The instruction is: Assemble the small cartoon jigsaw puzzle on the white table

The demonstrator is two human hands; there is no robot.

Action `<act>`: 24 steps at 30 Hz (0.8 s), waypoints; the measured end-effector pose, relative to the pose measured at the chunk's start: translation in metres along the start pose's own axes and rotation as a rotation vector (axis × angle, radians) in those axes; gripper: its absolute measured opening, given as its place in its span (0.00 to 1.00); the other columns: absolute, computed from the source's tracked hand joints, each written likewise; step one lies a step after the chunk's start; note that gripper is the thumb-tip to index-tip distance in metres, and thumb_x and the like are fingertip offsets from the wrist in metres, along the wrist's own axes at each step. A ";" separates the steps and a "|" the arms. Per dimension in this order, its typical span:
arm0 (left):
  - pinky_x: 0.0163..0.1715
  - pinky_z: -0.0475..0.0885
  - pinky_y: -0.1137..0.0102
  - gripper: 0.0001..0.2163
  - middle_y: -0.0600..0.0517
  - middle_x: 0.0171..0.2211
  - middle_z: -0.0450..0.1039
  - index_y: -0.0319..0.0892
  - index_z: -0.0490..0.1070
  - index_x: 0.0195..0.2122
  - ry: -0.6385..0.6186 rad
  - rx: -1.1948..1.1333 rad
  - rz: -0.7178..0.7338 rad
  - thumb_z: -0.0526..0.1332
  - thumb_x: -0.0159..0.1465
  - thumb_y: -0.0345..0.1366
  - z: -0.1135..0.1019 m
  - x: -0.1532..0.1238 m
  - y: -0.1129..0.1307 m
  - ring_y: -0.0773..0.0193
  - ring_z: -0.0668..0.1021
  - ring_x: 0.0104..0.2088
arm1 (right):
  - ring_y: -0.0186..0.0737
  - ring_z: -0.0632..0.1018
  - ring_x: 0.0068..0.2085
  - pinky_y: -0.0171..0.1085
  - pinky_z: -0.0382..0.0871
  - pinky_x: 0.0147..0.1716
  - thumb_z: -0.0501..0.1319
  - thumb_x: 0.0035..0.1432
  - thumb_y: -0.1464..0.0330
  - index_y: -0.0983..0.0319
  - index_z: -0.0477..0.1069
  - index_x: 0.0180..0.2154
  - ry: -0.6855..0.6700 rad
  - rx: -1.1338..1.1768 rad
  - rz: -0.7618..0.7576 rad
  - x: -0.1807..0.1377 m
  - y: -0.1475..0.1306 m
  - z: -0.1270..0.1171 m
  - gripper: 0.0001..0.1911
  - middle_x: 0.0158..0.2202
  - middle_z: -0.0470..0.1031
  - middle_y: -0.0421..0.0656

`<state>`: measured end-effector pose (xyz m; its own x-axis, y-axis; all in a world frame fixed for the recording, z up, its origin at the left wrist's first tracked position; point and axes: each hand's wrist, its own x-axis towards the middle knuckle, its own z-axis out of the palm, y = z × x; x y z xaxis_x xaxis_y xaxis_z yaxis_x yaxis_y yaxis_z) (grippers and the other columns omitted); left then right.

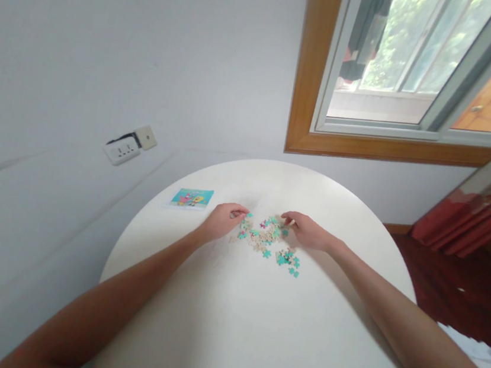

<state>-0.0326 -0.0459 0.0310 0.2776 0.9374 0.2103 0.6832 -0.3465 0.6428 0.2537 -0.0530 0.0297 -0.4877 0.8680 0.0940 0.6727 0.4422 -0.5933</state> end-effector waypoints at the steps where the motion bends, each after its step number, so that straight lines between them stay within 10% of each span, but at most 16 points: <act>1: 0.43 0.75 0.67 0.14 0.47 0.41 0.81 0.39 0.79 0.43 -0.001 0.005 0.000 0.58 0.63 0.39 -0.001 0.000 -0.001 0.59 0.81 0.39 | 0.43 0.76 0.49 0.39 0.65 0.52 0.50 0.49 0.86 0.68 0.71 0.52 0.011 -0.005 -0.004 -0.001 0.001 -0.002 0.29 0.48 0.78 0.52; 9: 0.49 0.71 0.66 0.11 0.47 0.43 0.79 0.40 0.79 0.42 -0.056 0.080 0.268 0.57 0.65 0.35 0.007 -0.008 0.007 0.59 0.78 0.45 | 0.49 0.71 0.53 0.44 0.64 0.52 0.62 0.58 0.72 0.60 0.75 0.48 -0.055 -0.245 -0.121 -0.034 -0.031 -0.019 0.15 0.52 0.73 0.51; 13: 0.52 0.70 0.64 0.10 0.47 0.42 0.79 0.42 0.79 0.41 -0.081 0.081 0.374 0.57 0.66 0.34 0.013 -0.012 0.013 0.59 0.78 0.46 | 0.50 0.72 0.50 0.42 0.67 0.45 0.71 0.49 0.64 0.57 0.71 0.52 -0.297 -0.283 -0.048 -0.055 -0.050 -0.012 0.27 0.51 0.70 0.49; 24: 0.53 0.69 0.65 0.10 0.47 0.45 0.79 0.42 0.77 0.45 -0.202 0.033 0.513 0.57 0.69 0.35 0.023 -0.025 0.032 0.59 0.77 0.48 | 0.44 0.77 0.41 0.36 0.62 0.37 0.60 0.57 0.71 0.63 0.71 0.42 -0.243 -0.341 0.005 -0.043 -0.056 0.018 0.09 0.42 0.77 0.49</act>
<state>-0.0017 -0.0811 0.0291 0.7023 0.6241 0.3424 0.4460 -0.7607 0.4716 0.2274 -0.1194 0.0446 -0.5734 0.8099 -0.1235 0.8012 0.5228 -0.2911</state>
